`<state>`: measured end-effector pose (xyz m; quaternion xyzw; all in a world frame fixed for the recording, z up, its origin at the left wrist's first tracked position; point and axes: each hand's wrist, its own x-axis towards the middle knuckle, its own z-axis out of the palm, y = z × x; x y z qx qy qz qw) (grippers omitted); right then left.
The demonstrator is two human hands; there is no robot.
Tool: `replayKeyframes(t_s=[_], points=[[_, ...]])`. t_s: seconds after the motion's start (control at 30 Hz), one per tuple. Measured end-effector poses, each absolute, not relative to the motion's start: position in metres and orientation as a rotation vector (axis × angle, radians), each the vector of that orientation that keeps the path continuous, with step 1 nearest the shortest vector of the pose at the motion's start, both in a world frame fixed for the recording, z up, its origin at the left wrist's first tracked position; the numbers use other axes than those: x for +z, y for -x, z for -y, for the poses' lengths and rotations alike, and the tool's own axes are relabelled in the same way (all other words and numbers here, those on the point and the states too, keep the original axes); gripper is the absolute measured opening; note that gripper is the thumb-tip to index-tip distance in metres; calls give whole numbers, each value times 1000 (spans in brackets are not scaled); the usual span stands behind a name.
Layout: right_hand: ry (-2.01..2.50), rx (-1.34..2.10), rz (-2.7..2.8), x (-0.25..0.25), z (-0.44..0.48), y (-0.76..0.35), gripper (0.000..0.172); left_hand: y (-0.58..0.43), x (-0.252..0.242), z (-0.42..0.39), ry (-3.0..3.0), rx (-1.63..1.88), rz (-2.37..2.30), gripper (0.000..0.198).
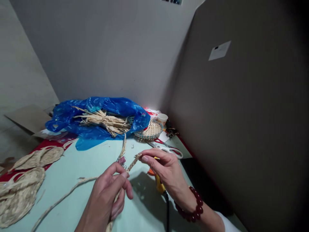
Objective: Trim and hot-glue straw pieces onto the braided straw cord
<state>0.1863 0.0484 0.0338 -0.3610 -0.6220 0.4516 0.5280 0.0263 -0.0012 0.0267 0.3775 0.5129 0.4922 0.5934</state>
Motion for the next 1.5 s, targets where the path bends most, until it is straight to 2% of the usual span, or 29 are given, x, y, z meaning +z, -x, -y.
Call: replayKeyframes(t_s=[0.17,0.27,0.37,0.5,0.6,0.77,0.9,1.23,1.5], points=[[837,845,1604,32,-45,-186,6,-27,22,2,-910,1124,-1228,30],[715,461,1749,30,-39,-186,6,-28,21,3,-914,1119,-1228,30],[568,65,1895,24,-33,-187,16,-27,18,3,-923,1134,-1228,30],[464,-207,2008,16,-32,-188,20,-26,11,4,-978,1146,-1207,32],[455,-264,2051,17,-33,-189,18,-26,9,5,-940,1155,-1157,28],[412,-279,2130,20,-32,-191,29,-30,18,8,-790,1177,-1085,24],[362,-314,2114,17,-35,-189,27,-33,24,10,-721,1210,-1100,22],[306,-284,2114,17,-38,-189,28,-32,20,13,-954,1206,-1151,26],[283,-192,2069,12,-39,-187,29,-34,26,12,-913,1220,-1156,29]])
